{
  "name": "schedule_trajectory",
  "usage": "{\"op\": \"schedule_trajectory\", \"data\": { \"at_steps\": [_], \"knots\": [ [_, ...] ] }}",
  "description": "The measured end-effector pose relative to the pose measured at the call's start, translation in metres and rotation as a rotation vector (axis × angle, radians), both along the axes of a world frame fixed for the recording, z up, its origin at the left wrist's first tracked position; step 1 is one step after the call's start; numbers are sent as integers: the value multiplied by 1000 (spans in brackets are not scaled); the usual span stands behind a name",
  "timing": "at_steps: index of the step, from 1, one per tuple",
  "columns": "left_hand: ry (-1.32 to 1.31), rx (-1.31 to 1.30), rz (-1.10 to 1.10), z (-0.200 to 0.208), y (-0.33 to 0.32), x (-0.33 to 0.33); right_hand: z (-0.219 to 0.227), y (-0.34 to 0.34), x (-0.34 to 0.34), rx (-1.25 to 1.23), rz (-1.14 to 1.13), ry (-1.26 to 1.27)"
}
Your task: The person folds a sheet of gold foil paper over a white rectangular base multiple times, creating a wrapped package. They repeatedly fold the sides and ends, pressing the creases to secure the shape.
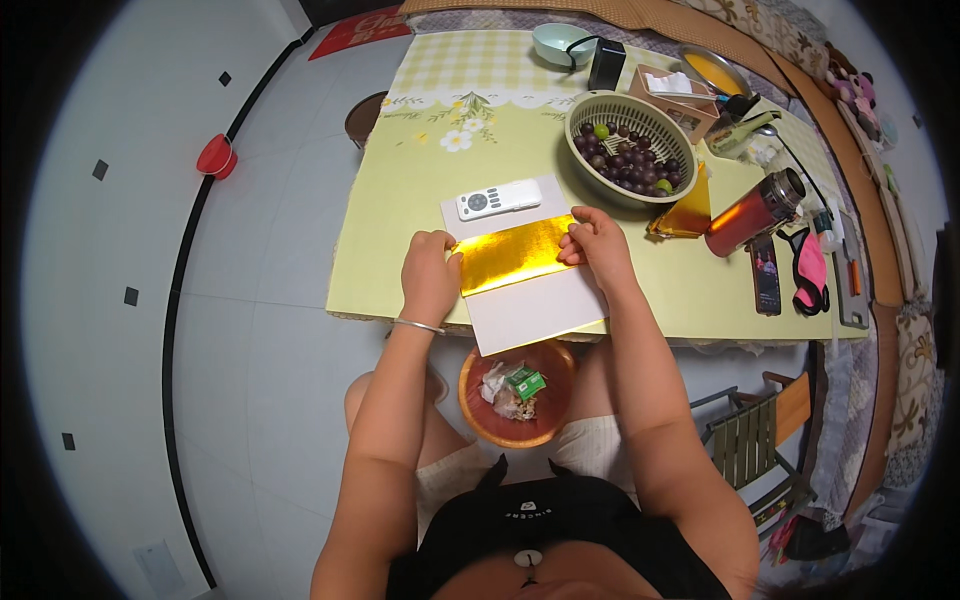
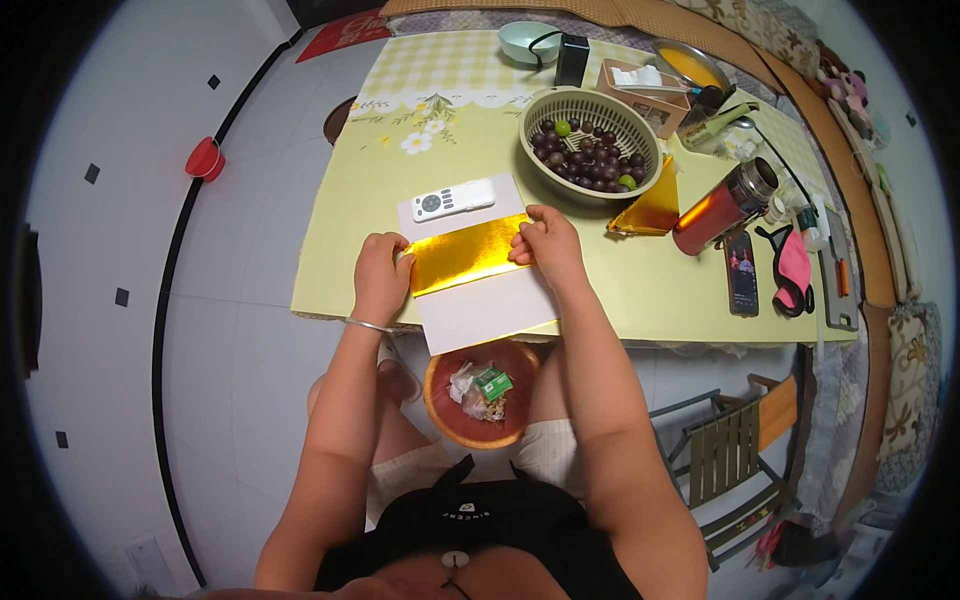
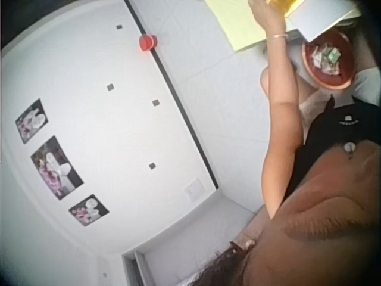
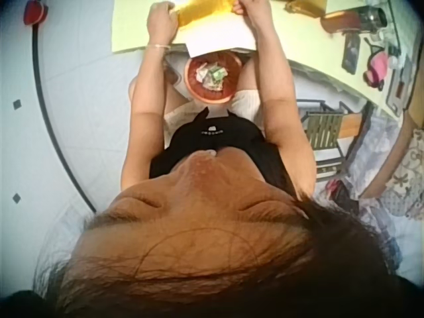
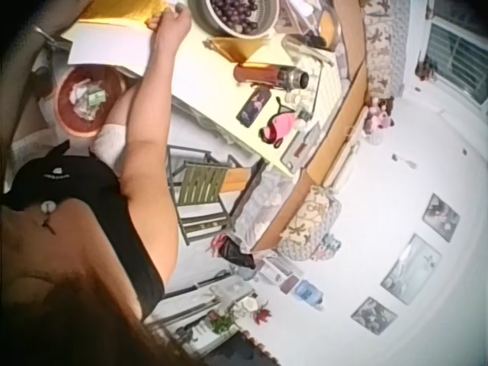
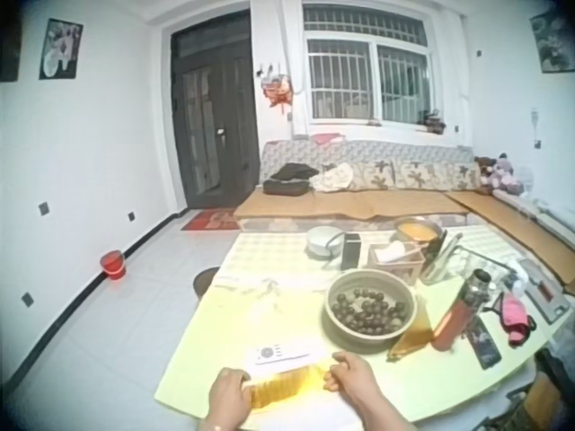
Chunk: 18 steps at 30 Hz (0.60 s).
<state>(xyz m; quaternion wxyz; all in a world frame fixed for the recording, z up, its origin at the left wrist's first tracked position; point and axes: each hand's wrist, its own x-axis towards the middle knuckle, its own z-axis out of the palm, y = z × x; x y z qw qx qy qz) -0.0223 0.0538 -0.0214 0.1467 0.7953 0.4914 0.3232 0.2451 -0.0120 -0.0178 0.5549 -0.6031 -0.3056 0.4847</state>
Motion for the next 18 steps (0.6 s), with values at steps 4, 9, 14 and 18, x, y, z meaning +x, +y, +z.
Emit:
{"op": "schedule_trajectory", "data": {
  "at_steps": [4,9,14,18],
  "knots": [
    [10,-169,68,-1,8,1,3,-1,-1,-2,-1,-14],
    [-88,-124,39,1,3,4,-2,0,3,7,4,6],
    [-180,44,-13,10,-12,4,-2,-2,4,42,15,36],
    [-476,-345,-16,10,-23,7,0,-2,5,59,31,76]
  ]
}}
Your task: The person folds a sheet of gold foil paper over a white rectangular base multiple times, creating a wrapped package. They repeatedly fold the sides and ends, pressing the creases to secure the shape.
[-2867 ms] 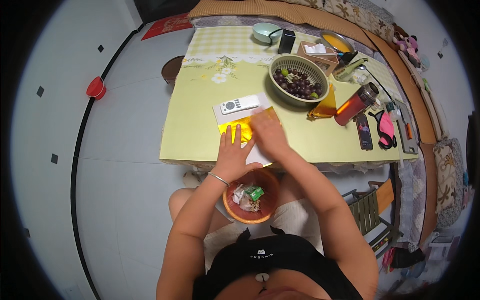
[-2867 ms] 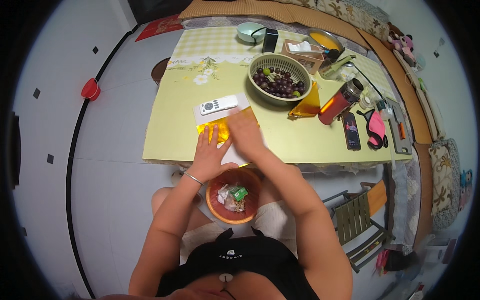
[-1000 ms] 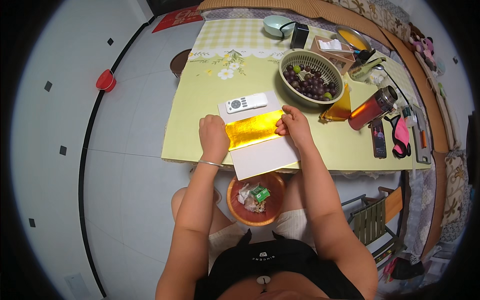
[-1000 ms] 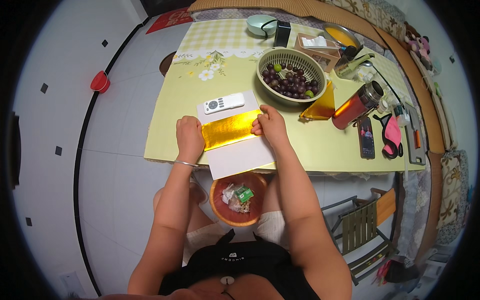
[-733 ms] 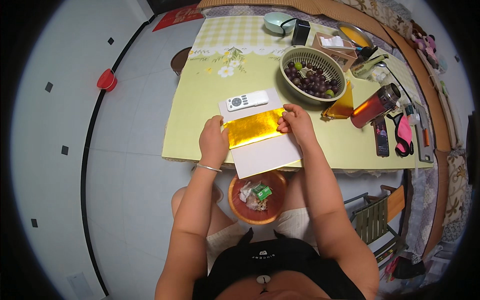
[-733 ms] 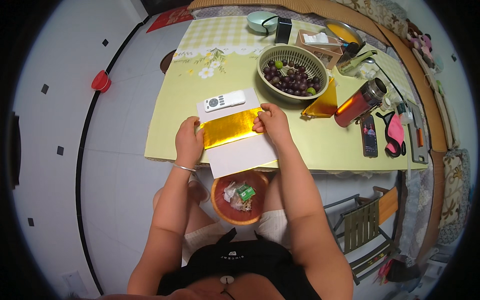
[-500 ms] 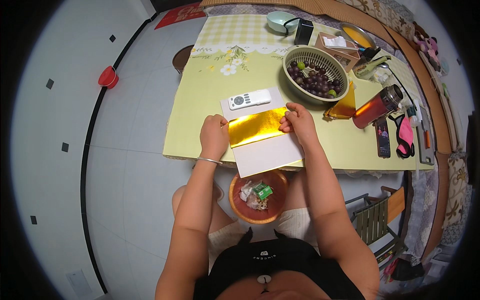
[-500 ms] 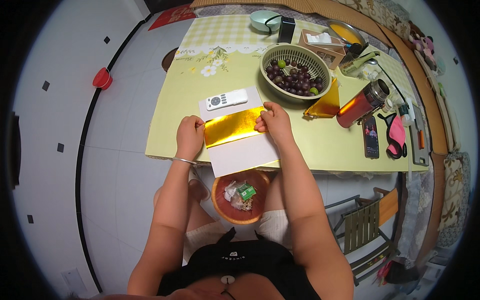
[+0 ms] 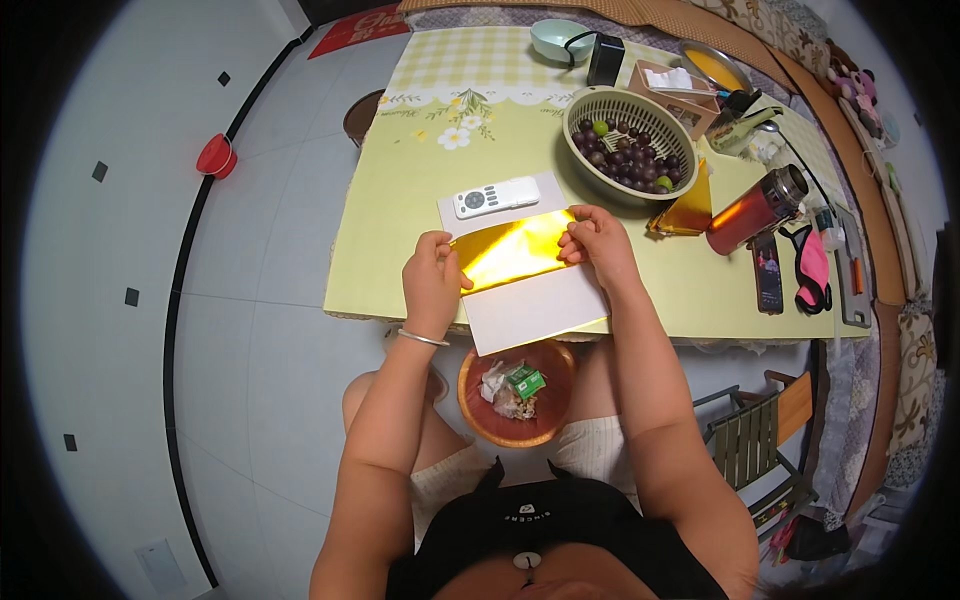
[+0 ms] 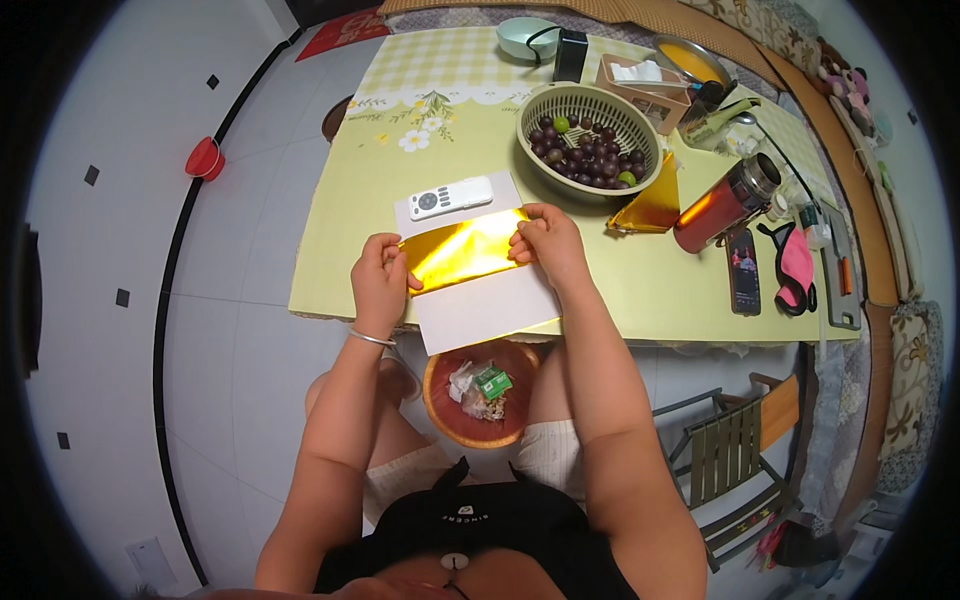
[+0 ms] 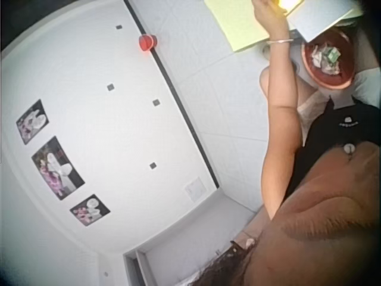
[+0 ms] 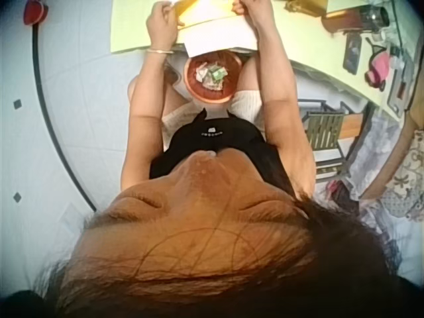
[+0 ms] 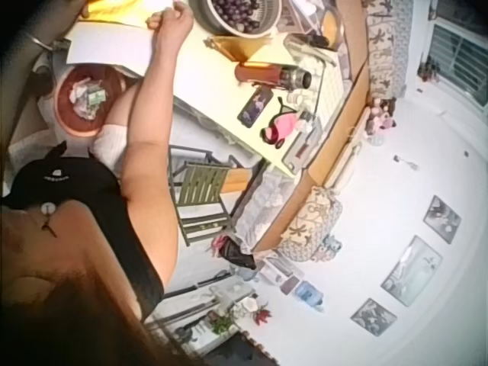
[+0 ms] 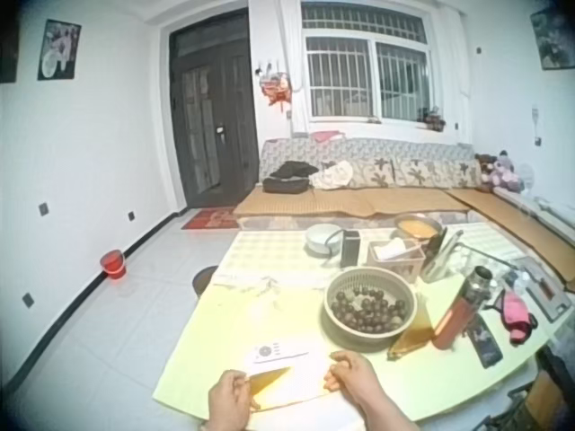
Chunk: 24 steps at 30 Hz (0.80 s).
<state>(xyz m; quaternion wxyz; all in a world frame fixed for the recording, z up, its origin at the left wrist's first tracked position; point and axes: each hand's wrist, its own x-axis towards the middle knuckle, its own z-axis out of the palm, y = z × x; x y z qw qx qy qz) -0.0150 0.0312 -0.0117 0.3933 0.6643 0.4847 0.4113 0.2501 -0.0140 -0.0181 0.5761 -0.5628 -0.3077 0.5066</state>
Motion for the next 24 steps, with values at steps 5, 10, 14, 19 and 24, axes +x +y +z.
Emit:
{"op": "schedule_trajectory", "data": {
  "at_steps": [5,10,14,19,24],
  "knots": [
    [-312,-329,-7,0,-4,3,-3,1,8,-21,42,80],
    [-429,-458,-17,-5,-4,-1,-2,-3,10,-65,66,67],
    [-412,-490,-2,-1,-5,-5,2,-8,8,-62,37,32],
    [-374,-467,-7,-4,-7,-8,5,-16,11,-119,61,-31],
    [-85,-243,-9,-17,-9,-16,11,-23,13,-179,123,-210]
  ]
}}
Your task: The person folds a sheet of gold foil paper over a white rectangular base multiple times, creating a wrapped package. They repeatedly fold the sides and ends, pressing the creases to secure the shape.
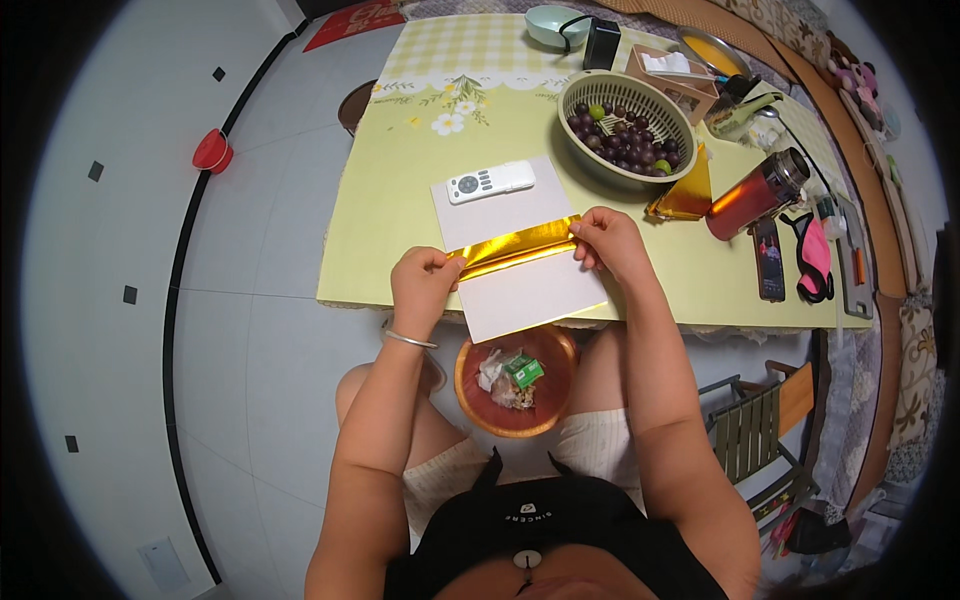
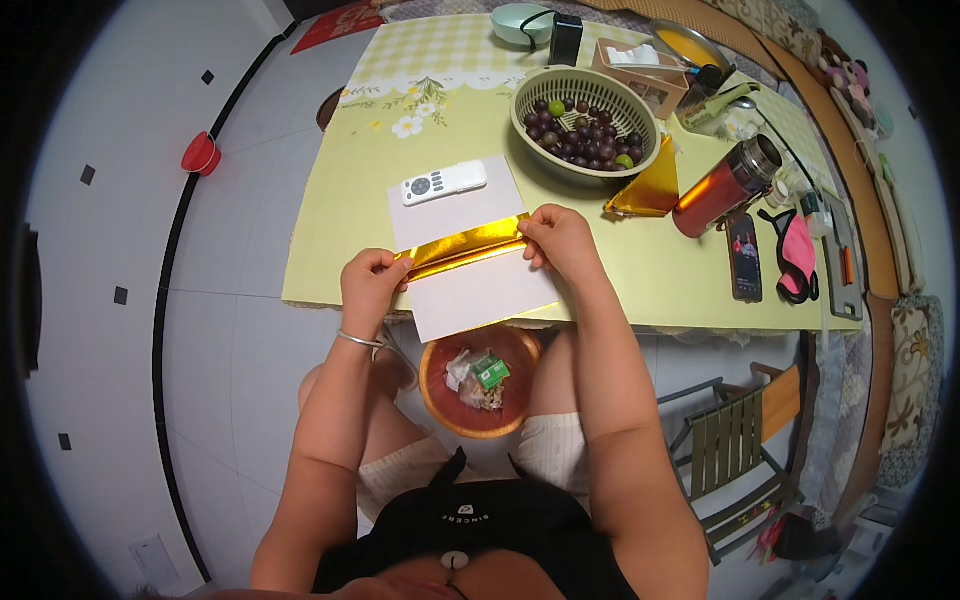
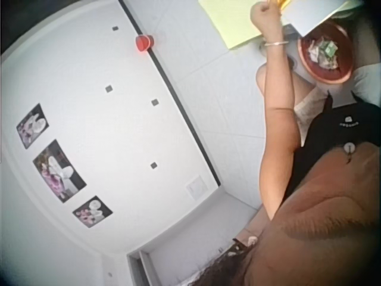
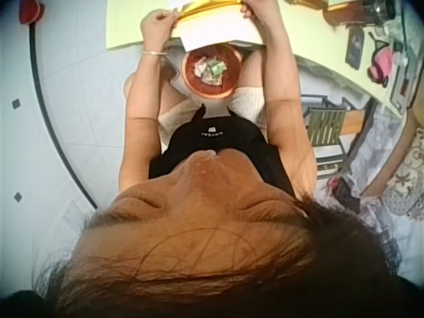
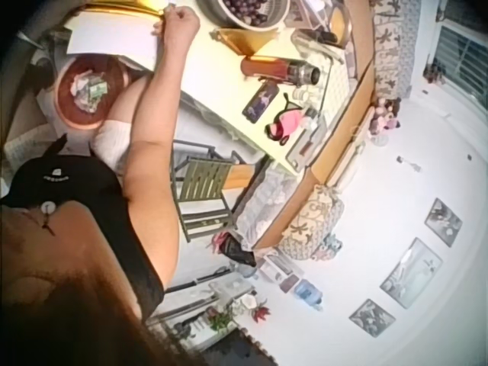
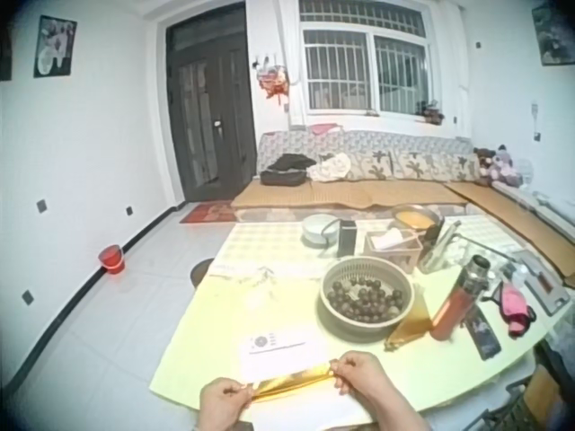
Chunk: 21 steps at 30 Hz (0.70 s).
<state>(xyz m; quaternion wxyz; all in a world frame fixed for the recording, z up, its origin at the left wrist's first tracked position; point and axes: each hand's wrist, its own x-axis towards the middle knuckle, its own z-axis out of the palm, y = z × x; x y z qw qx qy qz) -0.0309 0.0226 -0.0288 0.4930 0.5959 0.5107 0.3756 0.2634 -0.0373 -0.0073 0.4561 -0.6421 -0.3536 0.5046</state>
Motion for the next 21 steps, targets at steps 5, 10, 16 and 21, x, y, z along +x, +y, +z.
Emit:
{"op": "schedule_trajectory", "data": {
  "at_steps": [5,10,16,21],
  "knots": [
    [283,415,-8,8,-10,3,6,-5,-4,10,7,-117],
    [325,464,-27,10,-12,5,3,-6,-5,25,8,-225],
    [389,449,-55,14,-12,5,2,-7,-7,47,14,-314],
    [521,454,-114,16,-11,7,-11,-6,-4,105,15,-664]
  ]
}}
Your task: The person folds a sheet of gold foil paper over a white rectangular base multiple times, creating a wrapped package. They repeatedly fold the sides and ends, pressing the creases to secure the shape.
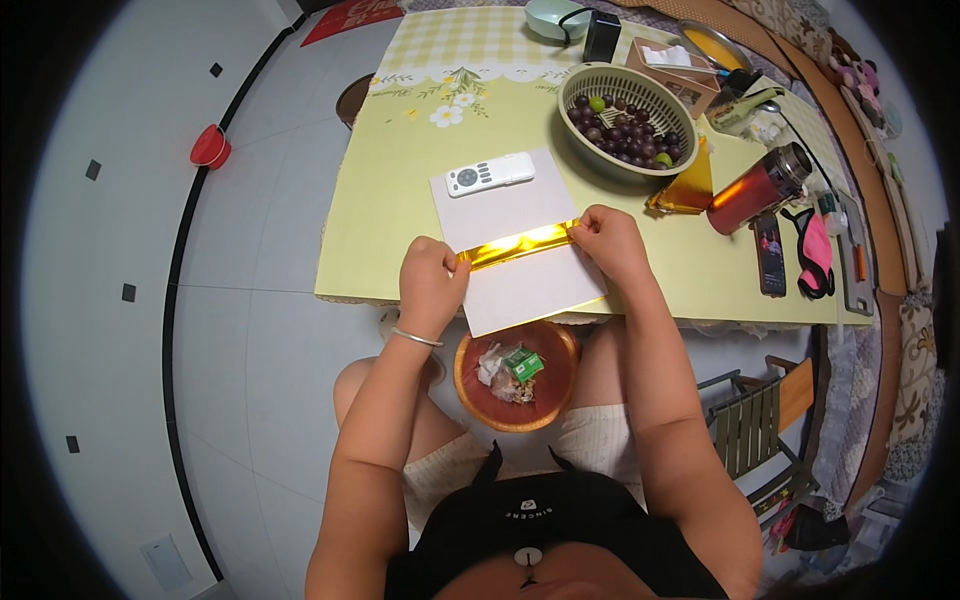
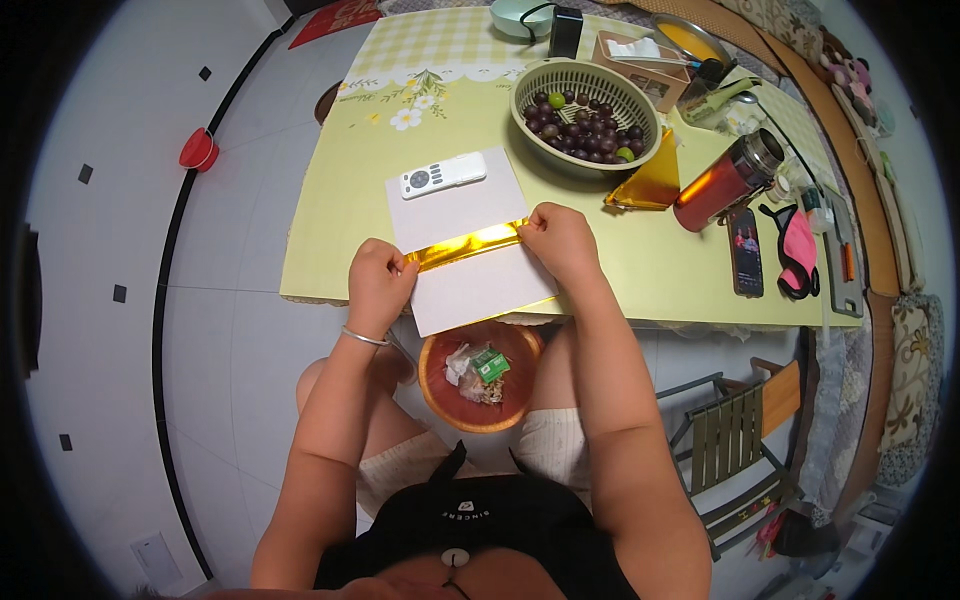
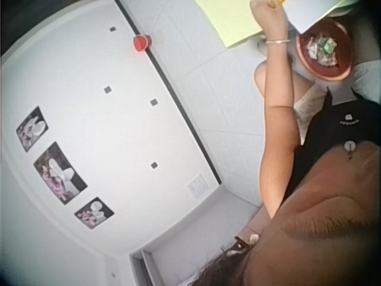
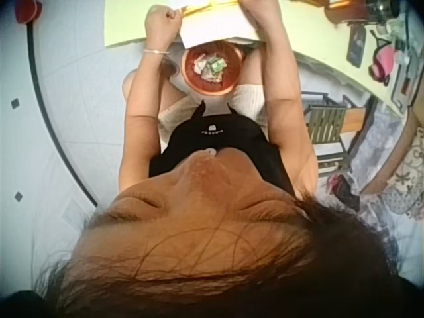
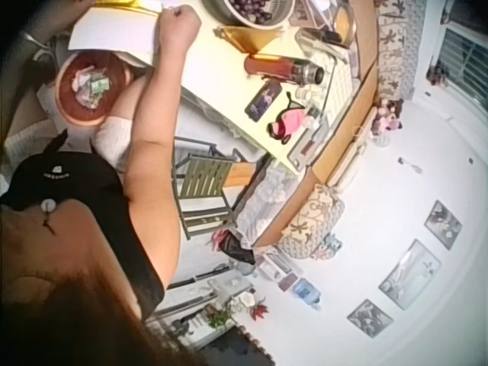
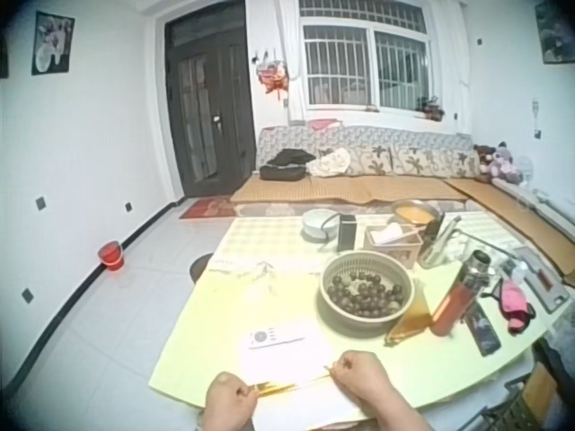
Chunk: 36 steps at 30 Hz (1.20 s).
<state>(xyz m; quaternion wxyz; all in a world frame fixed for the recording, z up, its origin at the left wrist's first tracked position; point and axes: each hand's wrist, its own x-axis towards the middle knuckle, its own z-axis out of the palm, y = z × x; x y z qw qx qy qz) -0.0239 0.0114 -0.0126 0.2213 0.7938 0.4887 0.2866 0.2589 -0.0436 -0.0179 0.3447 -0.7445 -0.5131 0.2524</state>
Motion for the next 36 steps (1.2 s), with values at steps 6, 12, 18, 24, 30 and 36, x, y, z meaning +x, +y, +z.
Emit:
{"op": "schedule_trajectory", "data": {
  "at_steps": [6,12,18,24,30,36],
  "knots": [
    [301,440,-322,16,2,10,18,-5,-13,-50,-46,-203],
    [439,408,-504,2,-3,13,28,-5,-25,-66,-63,-365],
    [516,322,-505,8,-8,17,3,-8,-57,379,284,-782],
    [546,321,-403,3,-26,8,-3,-32,-69,108,546,-658],
    [474,204,-242,-7,-56,-4,2,-37,-31,6,473,-657],
    [669,153,-74,27,-65,49,-5,-36,-29,15,463,-644]
  ]
}}
